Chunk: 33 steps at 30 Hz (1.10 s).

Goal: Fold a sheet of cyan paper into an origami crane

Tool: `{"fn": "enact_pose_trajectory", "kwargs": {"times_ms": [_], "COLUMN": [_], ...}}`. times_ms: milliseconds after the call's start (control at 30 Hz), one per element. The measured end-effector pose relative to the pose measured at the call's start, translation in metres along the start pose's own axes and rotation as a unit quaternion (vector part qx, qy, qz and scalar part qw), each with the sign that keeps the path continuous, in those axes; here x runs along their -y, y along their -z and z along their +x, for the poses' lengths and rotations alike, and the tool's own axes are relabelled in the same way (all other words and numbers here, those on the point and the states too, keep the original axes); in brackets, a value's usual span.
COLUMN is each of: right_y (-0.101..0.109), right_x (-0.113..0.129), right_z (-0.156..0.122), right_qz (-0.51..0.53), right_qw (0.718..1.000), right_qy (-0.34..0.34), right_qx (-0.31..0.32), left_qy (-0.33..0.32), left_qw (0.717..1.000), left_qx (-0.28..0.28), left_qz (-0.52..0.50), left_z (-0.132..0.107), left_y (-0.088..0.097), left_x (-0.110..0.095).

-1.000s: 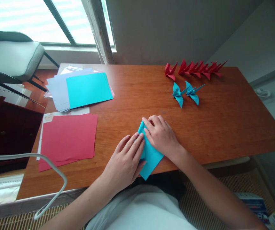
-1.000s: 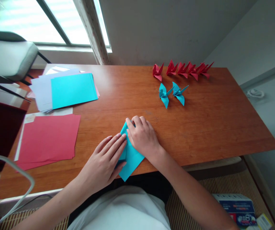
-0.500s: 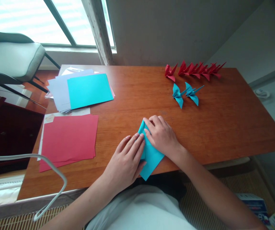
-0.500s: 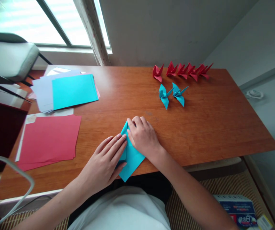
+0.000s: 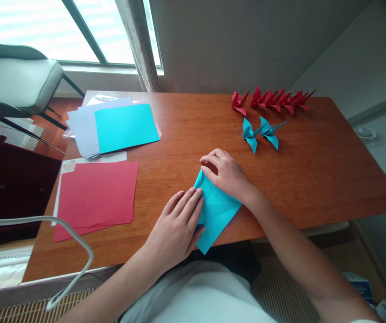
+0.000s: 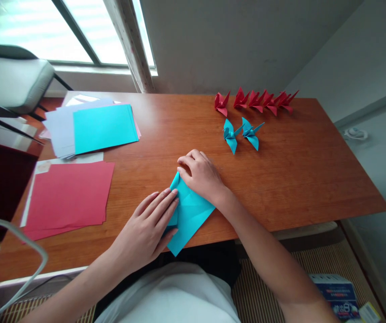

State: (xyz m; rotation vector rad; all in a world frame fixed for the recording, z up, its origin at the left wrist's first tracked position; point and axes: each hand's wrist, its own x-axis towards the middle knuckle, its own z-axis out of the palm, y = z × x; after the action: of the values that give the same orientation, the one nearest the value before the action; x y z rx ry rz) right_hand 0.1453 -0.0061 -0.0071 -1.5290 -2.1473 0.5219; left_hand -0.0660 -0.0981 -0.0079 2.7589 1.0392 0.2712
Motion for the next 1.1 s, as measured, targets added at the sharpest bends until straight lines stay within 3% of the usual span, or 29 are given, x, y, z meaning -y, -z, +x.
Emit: {"fn": "enact_pose_trajectory", "kwargs": {"times_ms": [567, 1100], "right_y": [0.003, 0.016], "right_x": [0.01, 0.018], "right_z": [-0.003, 0.013], "right_qz": [-0.067, -0.114], "right_qw": [0.997, 0.983], "right_qy": [0.017, 0.036], "right_qx": [0.038, 0.139], "left_qy": [-0.007, 0.006], "left_qw": [0.999, 0.997], "left_qx": [0.009, 0.038], "left_qz": [0.03, 0.066], "left_z": [0.003, 0.007], "left_y": [0.003, 0.012], "left_x": [-0.003, -0.008]}}
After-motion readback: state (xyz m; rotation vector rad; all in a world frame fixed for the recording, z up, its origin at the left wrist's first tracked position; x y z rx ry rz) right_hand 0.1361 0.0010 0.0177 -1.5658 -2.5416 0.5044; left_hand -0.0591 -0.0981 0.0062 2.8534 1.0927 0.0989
